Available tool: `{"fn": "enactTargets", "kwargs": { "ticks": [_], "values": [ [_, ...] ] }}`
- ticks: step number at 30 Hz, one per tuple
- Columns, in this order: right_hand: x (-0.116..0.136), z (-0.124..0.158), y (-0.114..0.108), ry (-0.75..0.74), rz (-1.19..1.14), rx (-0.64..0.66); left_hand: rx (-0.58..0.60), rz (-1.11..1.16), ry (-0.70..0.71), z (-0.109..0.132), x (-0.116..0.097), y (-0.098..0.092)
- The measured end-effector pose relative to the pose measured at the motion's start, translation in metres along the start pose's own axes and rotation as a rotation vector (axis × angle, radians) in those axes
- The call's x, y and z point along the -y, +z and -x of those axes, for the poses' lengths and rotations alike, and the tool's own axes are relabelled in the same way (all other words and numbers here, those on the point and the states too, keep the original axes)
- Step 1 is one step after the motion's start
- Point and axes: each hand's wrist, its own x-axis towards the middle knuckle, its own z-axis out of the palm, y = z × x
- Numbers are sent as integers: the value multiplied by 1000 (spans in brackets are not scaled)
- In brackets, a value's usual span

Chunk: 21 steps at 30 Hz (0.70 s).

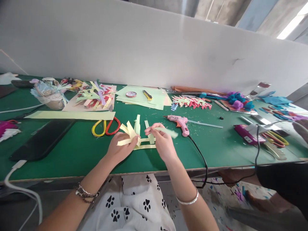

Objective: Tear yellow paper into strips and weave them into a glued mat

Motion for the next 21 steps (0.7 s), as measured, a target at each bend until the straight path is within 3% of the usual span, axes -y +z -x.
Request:
{"fn": "enactTargets", "kwargs": {
  "ticks": [6,13,18,21],
  "values": [
    [-13,24,-1,22,150,46,-17,-2,10,0,0,0],
    [-9,37,-4,-58,731,72,-33,11,2,1,0,1],
    [-7,43,-6,-188,862,252,-23,-7,37,0,-2,0],
    [-7,46,-6,-205,887,286,-1,-22,38,-2,-4,-2]
  ]
}}
